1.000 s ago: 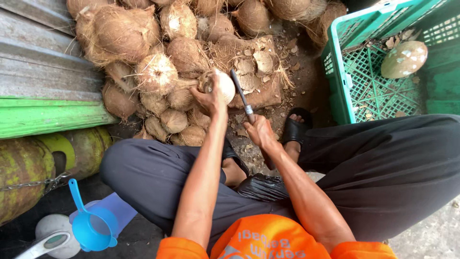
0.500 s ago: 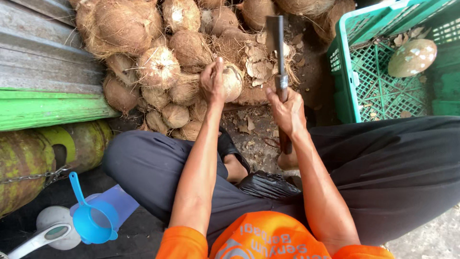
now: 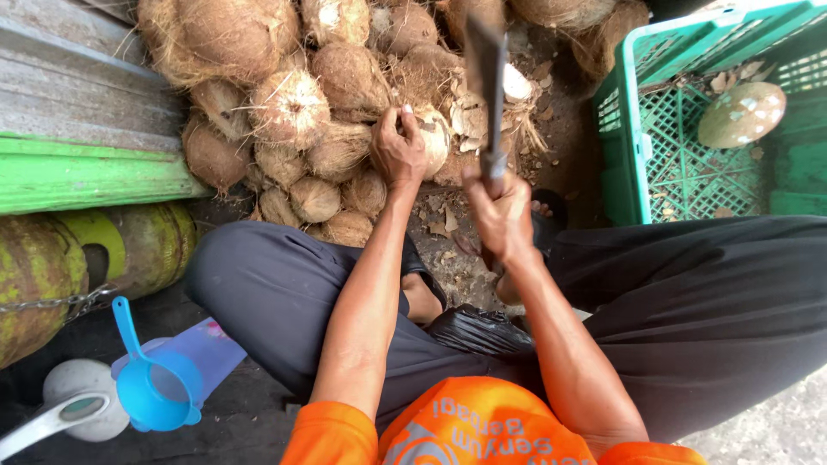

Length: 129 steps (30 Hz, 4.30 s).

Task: The person sits on the ground and husks coconuts one at a time, holding each coconut against a wooden block and striking the fibrous husk with a cleaver to strip it off, then sets the husked coconut aside and reaches for the next one from the pile.

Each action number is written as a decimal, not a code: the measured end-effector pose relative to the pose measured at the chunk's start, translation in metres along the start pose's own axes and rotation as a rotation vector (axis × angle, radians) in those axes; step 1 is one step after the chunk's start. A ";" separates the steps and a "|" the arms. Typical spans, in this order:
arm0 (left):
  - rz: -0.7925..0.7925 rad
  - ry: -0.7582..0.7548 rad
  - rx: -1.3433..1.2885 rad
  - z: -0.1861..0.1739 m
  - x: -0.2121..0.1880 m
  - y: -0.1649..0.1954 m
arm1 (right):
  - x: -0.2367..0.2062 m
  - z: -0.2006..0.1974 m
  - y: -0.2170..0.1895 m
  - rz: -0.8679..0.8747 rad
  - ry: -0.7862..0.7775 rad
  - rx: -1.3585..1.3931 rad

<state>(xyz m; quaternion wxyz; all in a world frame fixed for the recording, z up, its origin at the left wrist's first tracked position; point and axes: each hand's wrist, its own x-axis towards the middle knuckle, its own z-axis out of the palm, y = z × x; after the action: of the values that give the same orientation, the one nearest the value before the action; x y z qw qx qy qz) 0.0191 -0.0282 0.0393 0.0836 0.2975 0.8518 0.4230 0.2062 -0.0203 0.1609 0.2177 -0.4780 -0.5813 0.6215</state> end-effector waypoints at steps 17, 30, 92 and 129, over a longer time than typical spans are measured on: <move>-0.013 0.061 -0.015 0.000 -0.004 0.007 | 0.021 0.002 0.042 0.047 -0.040 -0.465; -0.057 0.023 0.018 -0.006 -0.004 0.010 | 0.010 0.006 0.029 0.061 -0.029 -0.201; 0.218 0.076 0.079 -0.002 0.006 -0.007 | 0.025 -0.005 0.036 0.141 -0.160 -0.492; -0.115 0.105 0.089 0.001 -0.009 -0.008 | 0.007 0.003 0.032 0.095 0.038 -0.275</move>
<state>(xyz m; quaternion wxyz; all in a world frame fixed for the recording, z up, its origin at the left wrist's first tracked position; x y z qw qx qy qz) 0.0232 -0.0363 0.0320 0.0499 0.2288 0.8886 0.3943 0.2093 -0.0235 0.1277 0.1315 -0.5419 -0.6334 0.5365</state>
